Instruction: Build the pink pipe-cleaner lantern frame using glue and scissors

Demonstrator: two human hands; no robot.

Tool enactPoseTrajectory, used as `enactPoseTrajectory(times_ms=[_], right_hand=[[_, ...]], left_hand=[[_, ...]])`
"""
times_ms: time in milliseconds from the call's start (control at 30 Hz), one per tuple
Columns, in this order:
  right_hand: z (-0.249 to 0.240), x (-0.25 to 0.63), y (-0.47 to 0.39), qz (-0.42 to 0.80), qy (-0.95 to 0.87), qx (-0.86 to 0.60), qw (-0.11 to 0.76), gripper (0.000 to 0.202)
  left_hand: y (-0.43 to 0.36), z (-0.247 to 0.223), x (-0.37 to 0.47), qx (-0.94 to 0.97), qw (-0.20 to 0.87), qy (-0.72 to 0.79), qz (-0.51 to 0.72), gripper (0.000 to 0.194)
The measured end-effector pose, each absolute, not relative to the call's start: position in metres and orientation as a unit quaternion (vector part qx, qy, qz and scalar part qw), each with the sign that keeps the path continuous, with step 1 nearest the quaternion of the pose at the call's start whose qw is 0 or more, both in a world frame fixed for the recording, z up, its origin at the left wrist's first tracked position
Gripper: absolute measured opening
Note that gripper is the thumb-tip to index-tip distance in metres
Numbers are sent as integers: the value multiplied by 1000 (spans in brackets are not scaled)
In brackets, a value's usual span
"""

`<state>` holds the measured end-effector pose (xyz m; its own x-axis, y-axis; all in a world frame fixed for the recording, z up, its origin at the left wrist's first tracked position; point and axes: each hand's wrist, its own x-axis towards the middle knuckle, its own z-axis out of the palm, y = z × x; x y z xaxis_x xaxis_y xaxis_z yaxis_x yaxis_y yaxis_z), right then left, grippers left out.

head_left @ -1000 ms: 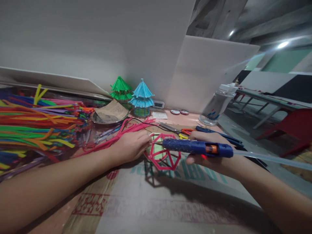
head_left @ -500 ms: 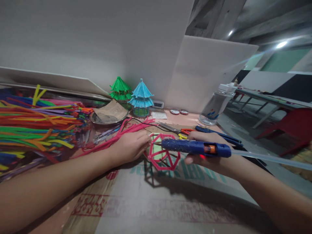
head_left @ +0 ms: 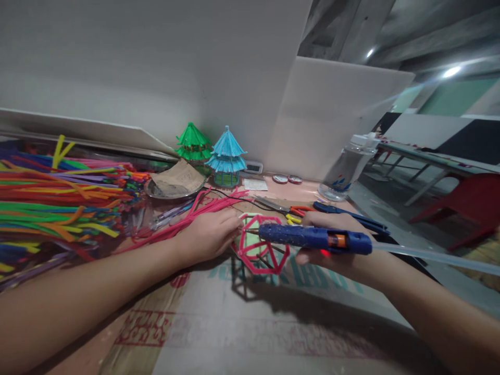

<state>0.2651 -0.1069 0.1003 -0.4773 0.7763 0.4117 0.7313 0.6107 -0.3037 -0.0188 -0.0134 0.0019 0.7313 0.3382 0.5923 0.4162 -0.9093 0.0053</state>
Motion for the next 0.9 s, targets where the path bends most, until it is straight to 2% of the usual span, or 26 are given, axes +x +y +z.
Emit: enactPoseTrajectory(times_ms=[200,600,900], right_hand=[[100,264,-107,46,-854,-441,270,66],[106,264,-112,73,-862,-433,252,50],[117,266,-116,41,-885,-402,230,37]], left_hand=[[-14,3,-19,-928,66,-200,-306,28],[-12,1,-17,-926,81,-207,-304,18],[-13,1,-18,-928,90,-210,-296,20]])
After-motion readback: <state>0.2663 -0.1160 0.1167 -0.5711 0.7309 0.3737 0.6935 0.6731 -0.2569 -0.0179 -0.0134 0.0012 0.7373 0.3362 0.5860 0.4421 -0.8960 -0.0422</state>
